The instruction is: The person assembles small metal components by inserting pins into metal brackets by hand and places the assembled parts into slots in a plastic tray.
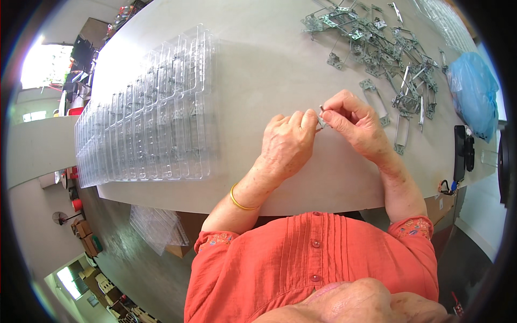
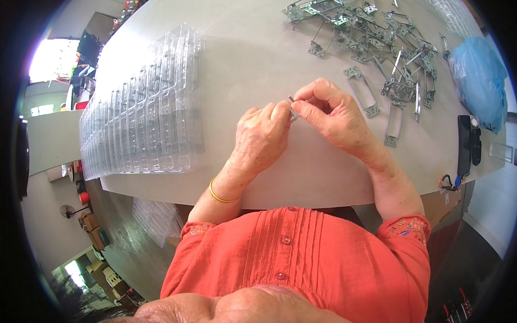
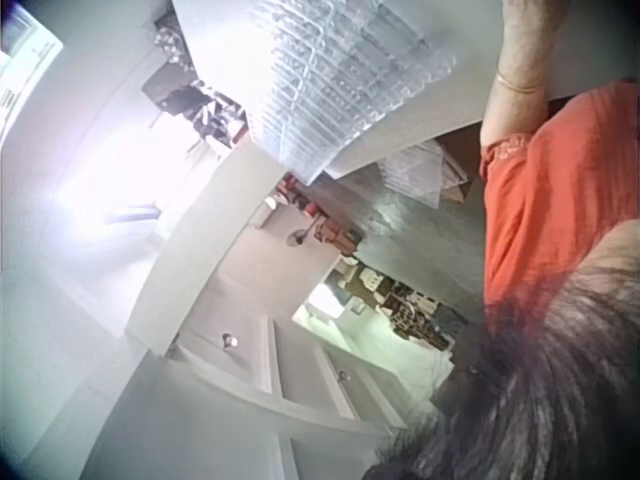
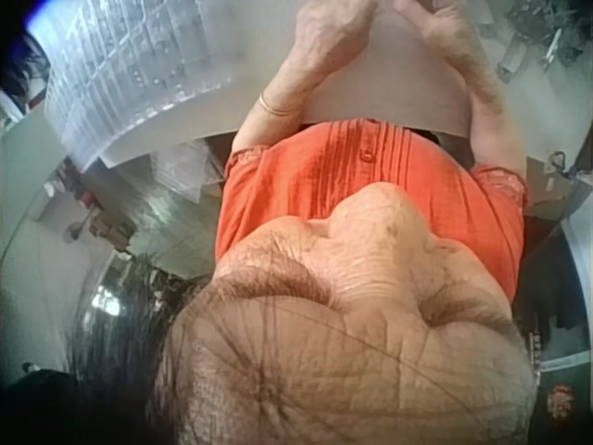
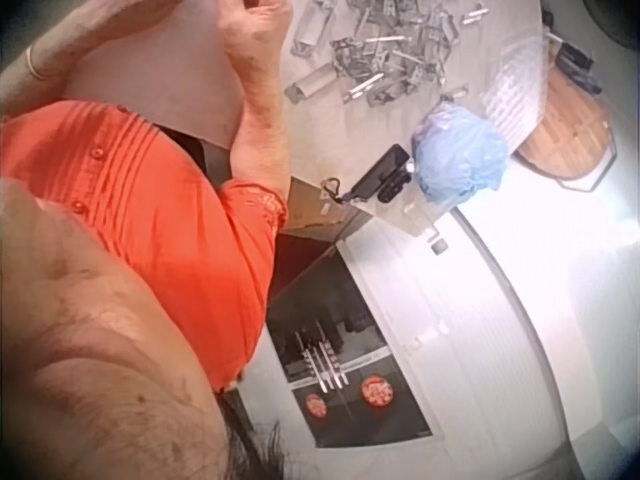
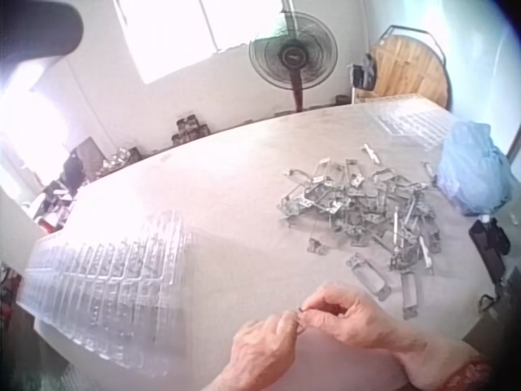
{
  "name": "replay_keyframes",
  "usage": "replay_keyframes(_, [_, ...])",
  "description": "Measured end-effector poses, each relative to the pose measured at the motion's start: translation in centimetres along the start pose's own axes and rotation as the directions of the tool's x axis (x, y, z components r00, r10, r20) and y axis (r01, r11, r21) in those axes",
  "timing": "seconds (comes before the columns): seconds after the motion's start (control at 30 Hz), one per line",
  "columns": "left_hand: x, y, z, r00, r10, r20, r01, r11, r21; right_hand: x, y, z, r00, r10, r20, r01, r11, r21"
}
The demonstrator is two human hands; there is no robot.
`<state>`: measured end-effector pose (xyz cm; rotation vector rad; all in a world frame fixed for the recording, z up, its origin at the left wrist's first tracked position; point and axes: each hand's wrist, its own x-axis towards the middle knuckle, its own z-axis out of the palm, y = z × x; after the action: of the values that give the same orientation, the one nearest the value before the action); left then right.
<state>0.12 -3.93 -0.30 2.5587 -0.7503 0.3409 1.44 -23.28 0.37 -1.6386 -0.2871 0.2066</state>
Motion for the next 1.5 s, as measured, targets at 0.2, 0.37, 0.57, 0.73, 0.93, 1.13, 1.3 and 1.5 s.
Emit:
replay_keyframes(0.2, [-0.2,1.1,-0.2,0.997,-0.04,0.058,0.059,0.926,-0.373,0.1,-2.3,-1.0,0.975,0.092,-0.201,-0.037,0.965,0.26])
replay_keyframes(0.37, [0.8,0.5,-2.0,0.854,-0.37,0.367,0.513,0.479,-0.712,0.1,-2.1,-1.4,0.982,0.183,-0.035,-0.167,0.947,0.273])
replay_keyframes(0.57, [0.9,0.3,-2.1,0.831,-0.403,0.384,0.529,0.354,-0.771,0.0,-2.7,-0.1,0.985,0.174,0.01,-0.174,0.981,0.085])
replay_keyframes(0.73, [0.7,0.3,-1.5,0.861,-0.419,0.289,0.482,0.488,-0.728,0.0,-2.1,-0.2,0.98,0.196,0.027,-0.197,0.98,0.042])
replay_keyframes(0.93, [0.6,0.1,-1.0,0.949,-0.314,0.005,0.264,0.787,-0.557,0.0,-2.5,-0.3,0.978,0.206,0.042,-0.208,0.977,0.047])
replay_keyframes(1.13, [0.4,-0.4,-1.0,0.963,-0.268,0.001,0.236,0.846,-0.479,0.2,-2.2,-0.2,0.959,0.275,0.069,-0.284,0.933,0.22])
replay_keyframes(1.3, [0.3,-0.5,-0.9,0.984,-0.179,-0.013,0.154,0.877,-0.454,0.3,-2.2,-0.4,0.952,0.278,0.131,-0.305,0.904,0.3])
replay_keyframes(1.5, [0.4,-0.3,-0.9,0.997,-0.045,-0.059,0.019,0.923,-0.385,0.4,-1.9,-0.9,0.915,0.311,0.257,-0.397,0.811,0.43])
